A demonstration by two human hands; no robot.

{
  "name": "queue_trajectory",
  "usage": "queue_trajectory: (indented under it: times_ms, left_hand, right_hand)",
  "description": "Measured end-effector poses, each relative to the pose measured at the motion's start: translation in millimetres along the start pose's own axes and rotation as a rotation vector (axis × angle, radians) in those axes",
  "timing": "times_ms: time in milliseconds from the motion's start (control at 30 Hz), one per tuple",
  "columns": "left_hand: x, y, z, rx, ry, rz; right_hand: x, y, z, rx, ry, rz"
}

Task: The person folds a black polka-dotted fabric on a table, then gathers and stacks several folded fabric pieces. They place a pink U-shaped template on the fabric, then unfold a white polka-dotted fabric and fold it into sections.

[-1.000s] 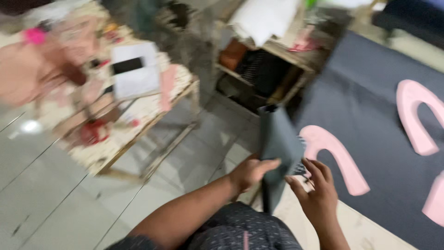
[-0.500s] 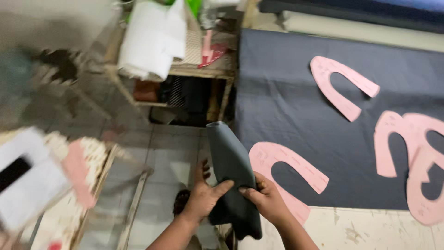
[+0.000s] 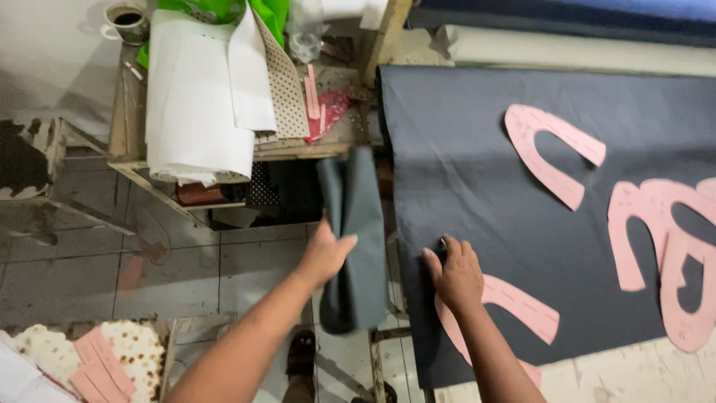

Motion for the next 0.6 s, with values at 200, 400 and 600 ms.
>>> queue_trajectory:
  times_ms: [200, 400, 600]
  left_hand:
    - [-75, 139, -30, -0.184, 0.607, -0.120]
    - [-124, 216, -69, -0.283, 0.623, -0.105]
    - [-109, 209, -132, -0.719, 1.075, -0.420]
  right_hand:
    - [-5, 9, 22, -0.003, -0.087, 0.055]
    - [-14, 14, 30, 0.037, -0.090, 0.099]
    - [-25, 13, 39, 0.037, -0.074, 0.108]
Point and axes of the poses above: each hand's wrist, its own y-axis towards the middle knuckle, its own z-axis out of the palm, x = y × z, the point moved 1 cm from there along y, towards the middle knuckle, and after that the axes turned 3 degrees about x, right-handed, at the moved point
